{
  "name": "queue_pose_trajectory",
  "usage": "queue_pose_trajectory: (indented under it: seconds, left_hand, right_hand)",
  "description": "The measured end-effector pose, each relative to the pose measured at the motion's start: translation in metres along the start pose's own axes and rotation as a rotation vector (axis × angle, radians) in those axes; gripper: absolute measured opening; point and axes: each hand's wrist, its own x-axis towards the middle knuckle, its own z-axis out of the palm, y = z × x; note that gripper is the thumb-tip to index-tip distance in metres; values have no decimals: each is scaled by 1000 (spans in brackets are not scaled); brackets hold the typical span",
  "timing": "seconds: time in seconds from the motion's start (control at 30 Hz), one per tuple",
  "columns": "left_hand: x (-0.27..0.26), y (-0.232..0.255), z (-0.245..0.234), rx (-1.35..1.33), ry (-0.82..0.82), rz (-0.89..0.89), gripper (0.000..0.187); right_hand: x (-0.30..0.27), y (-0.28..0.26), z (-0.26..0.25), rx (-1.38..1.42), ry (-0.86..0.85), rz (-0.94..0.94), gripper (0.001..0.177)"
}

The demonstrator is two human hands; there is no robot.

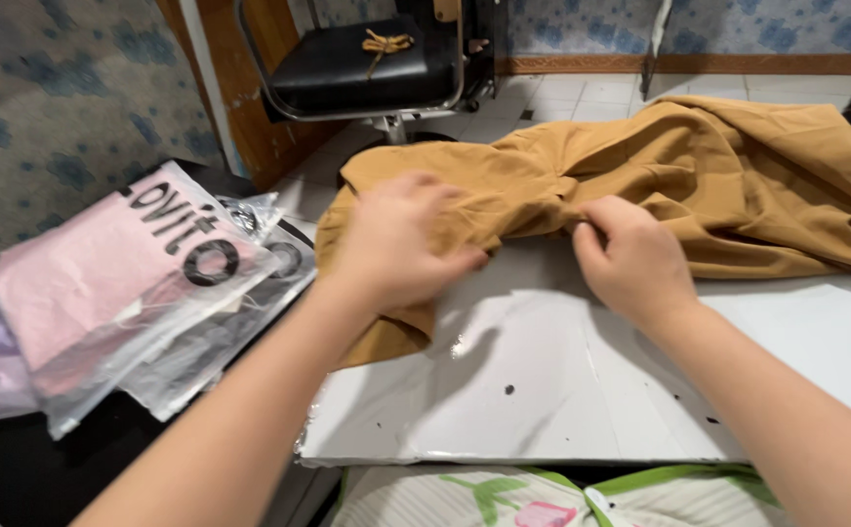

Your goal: The person picks up a brown garment from a white surface, turns it over, spreads it out, and then proceeds to fold it several times by hand until it is a neat rectangle.

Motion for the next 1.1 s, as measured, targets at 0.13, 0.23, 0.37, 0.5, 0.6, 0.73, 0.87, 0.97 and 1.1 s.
queue_pose_trajectory:
  seconds: [0.13, 0.23, 0.37, 0.5, 0.6, 0.73, 0.87, 0.97, 1.1]
  left_hand:
    - [16, 43, 63, -101, 124, 204, 71]
    - [32, 46, 100, -106, -48, 18, 38]
    - [44, 34, 115, -59, -169, -37, 20]
    - [22, 25, 105, -34, -78, -94, 23]
    - [5, 35, 101, 11, -22, -195, 21]
    - [-14, 38, 90, 39, 10, -355, 19]
    - [-16, 20, 80, 75, -6, -432, 22]
    - [-6, -2, 78, 79, -38, -464, 23]
    - [-2, -12, 81, 8, 162, -216, 17]
  right_hand:
    - [-15, -1, -2, -62, -24, -17, 17]
    - [-30, 15, -11, -272, -58, 47, 17]
    - [-29, 59, -19, -503, -98, 81, 15]
    - [10, 124, -1, -496, -156, 110, 24]
    - [62, 150, 40, -418, -305, 208, 43]
    - [95, 127, 93, -205, -475, 70, 51]
    - [79, 96, 96, 26, -478, -124, 38]
    - [61, 96, 61, -45, -387, -186, 25]
    - [44, 95, 19, -298, -259, -41, 18]
